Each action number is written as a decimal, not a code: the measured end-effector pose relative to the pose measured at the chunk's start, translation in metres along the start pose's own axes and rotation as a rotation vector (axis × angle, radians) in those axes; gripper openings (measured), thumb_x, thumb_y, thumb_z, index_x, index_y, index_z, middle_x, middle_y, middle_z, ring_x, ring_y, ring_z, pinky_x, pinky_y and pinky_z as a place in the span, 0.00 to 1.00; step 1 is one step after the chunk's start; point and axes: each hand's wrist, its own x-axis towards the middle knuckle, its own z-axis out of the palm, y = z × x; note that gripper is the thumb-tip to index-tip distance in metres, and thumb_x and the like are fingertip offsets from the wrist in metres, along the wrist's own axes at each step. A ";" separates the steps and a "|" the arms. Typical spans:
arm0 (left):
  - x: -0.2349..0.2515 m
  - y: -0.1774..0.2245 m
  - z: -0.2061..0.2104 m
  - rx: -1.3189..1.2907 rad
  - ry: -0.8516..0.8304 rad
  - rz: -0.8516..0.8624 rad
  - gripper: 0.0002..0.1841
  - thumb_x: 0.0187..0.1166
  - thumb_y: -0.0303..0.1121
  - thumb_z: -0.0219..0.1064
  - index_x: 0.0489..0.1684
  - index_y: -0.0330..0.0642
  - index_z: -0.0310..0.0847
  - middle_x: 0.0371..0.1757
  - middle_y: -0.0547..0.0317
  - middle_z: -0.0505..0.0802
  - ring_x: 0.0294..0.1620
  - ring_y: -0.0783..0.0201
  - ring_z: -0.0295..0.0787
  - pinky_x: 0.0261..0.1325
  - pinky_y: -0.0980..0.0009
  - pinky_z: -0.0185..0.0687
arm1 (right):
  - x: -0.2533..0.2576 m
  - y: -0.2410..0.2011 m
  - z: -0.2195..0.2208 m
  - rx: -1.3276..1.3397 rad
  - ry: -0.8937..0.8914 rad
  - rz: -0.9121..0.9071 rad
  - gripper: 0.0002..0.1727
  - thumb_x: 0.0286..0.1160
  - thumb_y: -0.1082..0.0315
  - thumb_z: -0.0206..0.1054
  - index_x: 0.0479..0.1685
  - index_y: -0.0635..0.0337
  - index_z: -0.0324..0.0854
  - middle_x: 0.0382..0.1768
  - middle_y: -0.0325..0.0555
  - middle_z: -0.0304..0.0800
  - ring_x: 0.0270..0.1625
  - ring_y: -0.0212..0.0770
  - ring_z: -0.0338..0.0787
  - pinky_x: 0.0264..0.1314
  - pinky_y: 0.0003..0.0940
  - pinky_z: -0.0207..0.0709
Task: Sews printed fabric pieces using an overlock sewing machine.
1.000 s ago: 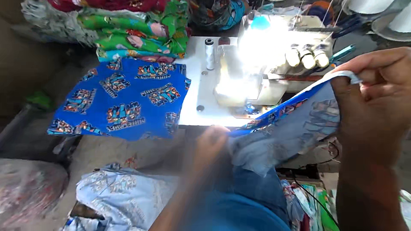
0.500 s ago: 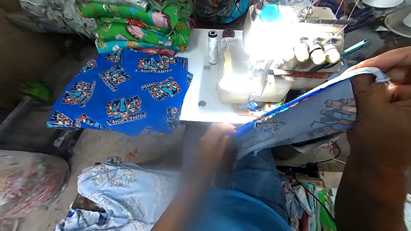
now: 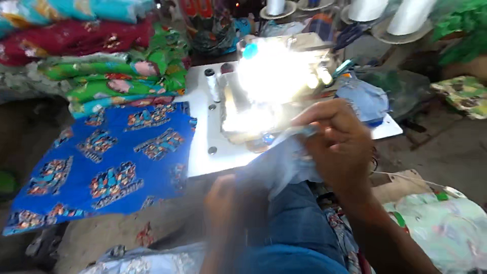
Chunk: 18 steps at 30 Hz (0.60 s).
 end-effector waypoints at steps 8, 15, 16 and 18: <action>-0.012 -0.004 -0.025 -0.086 -0.028 -0.109 0.11 0.70 0.19 0.72 0.48 0.34 0.87 0.43 0.72 0.94 0.43 0.82 0.90 0.52 0.82 0.87 | 0.003 -0.003 0.027 0.134 -0.019 0.027 0.08 0.72 0.83 0.65 0.46 0.70 0.85 0.41 0.44 0.91 0.44 0.24 0.89 0.48 0.15 0.83; -0.009 -0.001 -0.028 -0.106 0.019 -0.085 0.11 0.70 0.20 0.73 0.48 0.39 0.86 0.41 0.77 0.93 0.42 0.83 0.89 0.50 0.83 0.86 | 0.004 -0.003 0.023 0.139 -0.028 0.018 0.08 0.73 0.83 0.66 0.46 0.71 0.85 0.42 0.45 0.91 0.44 0.24 0.89 0.48 0.16 0.84; -0.008 0.001 -0.027 -0.106 0.028 -0.082 0.10 0.71 0.20 0.72 0.47 0.40 0.86 0.41 0.77 0.94 0.42 0.82 0.89 0.50 0.83 0.86 | 0.004 -0.003 0.022 0.134 -0.024 0.022 0.07 0.73 0.82 0.66 0.47 0.71 0.85 0.42 0.45 0.91 0.44 0.23 0.89 0.49 0.15 0.84; -0.005 0.004 -0.027 -0.097 0.031 -0.063 0.09 0.72 0.21 0.72 0.47 0.41 0.86 0.41 0.77 0.93 0.42 0.83 0.89 0.50 0.84 0.86 | 0.004 -0.001 0.019 0.114 -0.006 0.023 0.07 0.75 0.81 0.66 0.47 0.71 0.84 0.42 0.44 0.90 0.42 0.21 0.88 0.47 0.13 0.82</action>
